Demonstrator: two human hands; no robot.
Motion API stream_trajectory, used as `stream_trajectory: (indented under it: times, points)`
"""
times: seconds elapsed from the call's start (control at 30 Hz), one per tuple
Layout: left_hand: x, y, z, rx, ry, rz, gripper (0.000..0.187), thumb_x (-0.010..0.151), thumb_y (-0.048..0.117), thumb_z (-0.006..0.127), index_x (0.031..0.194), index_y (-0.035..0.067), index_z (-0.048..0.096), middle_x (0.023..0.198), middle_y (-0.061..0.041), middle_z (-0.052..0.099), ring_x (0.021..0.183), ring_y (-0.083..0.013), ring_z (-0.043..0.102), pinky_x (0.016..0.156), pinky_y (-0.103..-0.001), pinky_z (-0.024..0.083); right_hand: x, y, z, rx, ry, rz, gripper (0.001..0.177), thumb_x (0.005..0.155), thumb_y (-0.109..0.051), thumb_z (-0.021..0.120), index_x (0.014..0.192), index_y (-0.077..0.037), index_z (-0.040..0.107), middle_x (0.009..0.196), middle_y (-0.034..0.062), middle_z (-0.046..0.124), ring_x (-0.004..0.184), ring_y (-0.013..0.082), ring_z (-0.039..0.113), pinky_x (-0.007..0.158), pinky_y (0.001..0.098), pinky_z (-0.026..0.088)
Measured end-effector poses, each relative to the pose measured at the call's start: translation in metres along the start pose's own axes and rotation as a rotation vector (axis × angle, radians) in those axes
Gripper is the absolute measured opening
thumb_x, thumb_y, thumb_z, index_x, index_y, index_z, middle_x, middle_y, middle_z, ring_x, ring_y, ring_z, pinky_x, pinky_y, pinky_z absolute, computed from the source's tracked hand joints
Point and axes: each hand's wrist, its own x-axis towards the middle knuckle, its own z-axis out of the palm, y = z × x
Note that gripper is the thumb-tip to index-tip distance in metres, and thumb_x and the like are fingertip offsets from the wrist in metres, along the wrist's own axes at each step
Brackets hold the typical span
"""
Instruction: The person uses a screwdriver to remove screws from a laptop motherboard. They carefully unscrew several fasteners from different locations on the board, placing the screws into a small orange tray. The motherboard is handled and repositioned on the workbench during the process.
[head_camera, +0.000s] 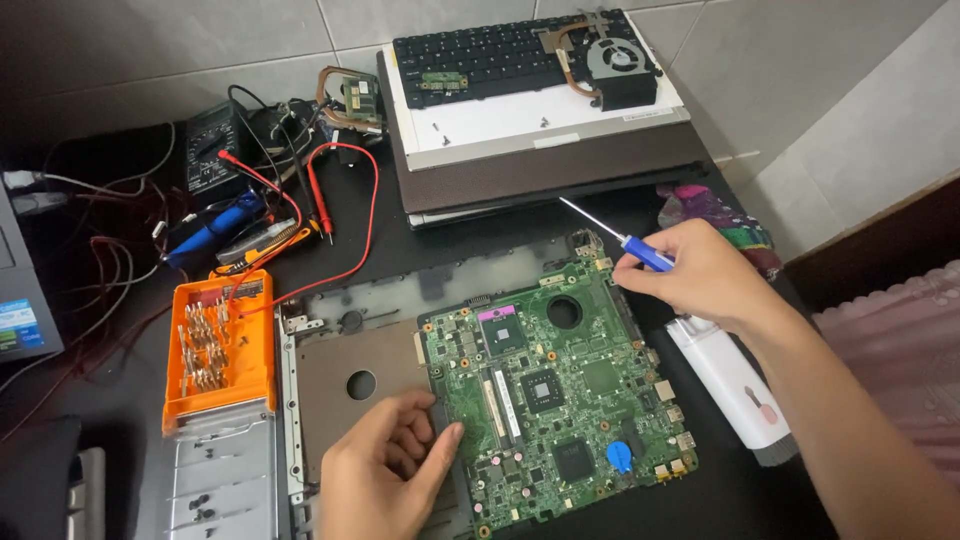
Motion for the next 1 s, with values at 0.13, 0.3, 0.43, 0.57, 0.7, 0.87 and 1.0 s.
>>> stream_trajectory:
  times: [0.13, 0.3, 0.43, 0.57, 0.7, 0.87, 1.0]
  points:
    - [0.001, 0.007, -0.002, 0.040, -0.048, -0.094, 0.026, 0.079, 0.034, 0.089, 0.099, 0.020, 0.079, 0.065, 0.004, 0.065, 0.055, -0.0094, 0.050, 0.051, -0.027, 0.050, 0.000, 0.005, 0.003, -0.081, 0.033, -0.068, 0.023, 0.091, -0.017, 0.076, 0.070, -0.006, 0.077, 0.057, 0.0037, 0.058, 0.053, 0.0144, 0.038, 0.054, 0.0326, 0.031]
    - [0.001, 0.010, -0.003, 0.025, -0.050, -0.135, 0.025, 0.079, 0.032, 0.089, 0.097, 0.019, 0.079, 0.065, 0.005, 0.064, 0.055, -0.0086, 0.051, 0.052, -0.025, 0.052, 0.002, 0.013, -0.001, -0.105, 0.023, -0.174, 0.030, 0.093, -0.021, 0.077, 0.067, -0.006, 0.075, 0.056, 0.0008, 0.057, 0.054, 0.0121, 0.039, 0.055, 0.0321, 0.030]
    - [0.001, 0.010, -0.004, 0.016, -0.059, -0.150, 0.024, 0.079, 0.031, 0.090, 0.096, 0.020, 0.079, 0.067, 0.006, 0.065, 0.054, -0.0079, 0.051, 0.053, -0.024, 0.052, 0.000, 0.007, -0.005, -0.058, -0.038, -0.104, 0.019, 0.090, -0.018, 0.081, 0.077, -0.005, 0.083, 0.059, 0.0030, 0.062, 0.055, 0.0133, 0.040, 0.058, 0.0309, 0.034]
    - [0.001, 0.007, -0.002, 0.031, -0.056, -0.144, 0.026, 0.078, 0.035, 0.090, 0.096, 0.021, 0.078, 0.066, 0.007, 0.066, 0.053, -0.0080, 0.051, 0.052, -0.024, 0.052, 0.000, 0.001, -0.005, -0.045, -0.032, -0.028, 0.011, 0.087, -0.014, 0.083, 0.083, -0.004, 0.088, 0.070, 0.0053, 0.076, 0.064, 0.0144, 0.056, 0.068, 0.0305, 0.045]
    - [0.000, 0.007, -0.001, 0.016, -0.036, -0.083, 0.023, 0.079, 0.032, 0.089, 0.095, 0.019, 0.078, 0.068, 0.007, 0.066, 0.053, -0.0078, 0.052, 0.052, -0.025, 0.052, 0.001, 0.005, -0.006, 0.020, -0.061, 0.002, 0.012, 0.089, -0.013, 0.084, 0.085, -0.002, 0.087, 0.058, 0.0076, 0.062, 0.046, 0.0159, 0.039, 0.045, 0.0300, 0.031]
    - [0.001, 0.009, -0.004, 0.006, -0.083, -0.172, 0.025, 0.080, 0.032, 0.090, 0.099, 0.020, 0.079, 0.069, 0.006, 0.066, 0.057, -0.0086, 0.052, 0.055, -0.026, 0.052, -0.001, 0.000, -0.005, 0.039, -0.053, 0.028, 0.015, 0.089, -0.015, 0.082, 0.084, -0.001, 0.087, 0.054, 0.0087, 0.053, 0.047, 0.0176, 0.035, 0.046, 0.0323, 0.030]
    - [0.001, 0.005, -0.003, -0.012, -0.069, -0.102, 0.025, 0.080, 0.031, 0.089, 0.100, 0.020, 0.078, 0.069, 0.007, 0.065, 0.055, -0.0090, 0.050, 0.055, -0.026, 0.051, 0.001, 0.005, 0.000, -0.025, -0.018, -0.023, 0.016, 0.088, -0.015, 0.083, 0.077, -0.003, 0.085, 0.056, 0.0072, 0.061, 0.050, 0.0166, 0.041, 0.053, 0.0329, 0.033]
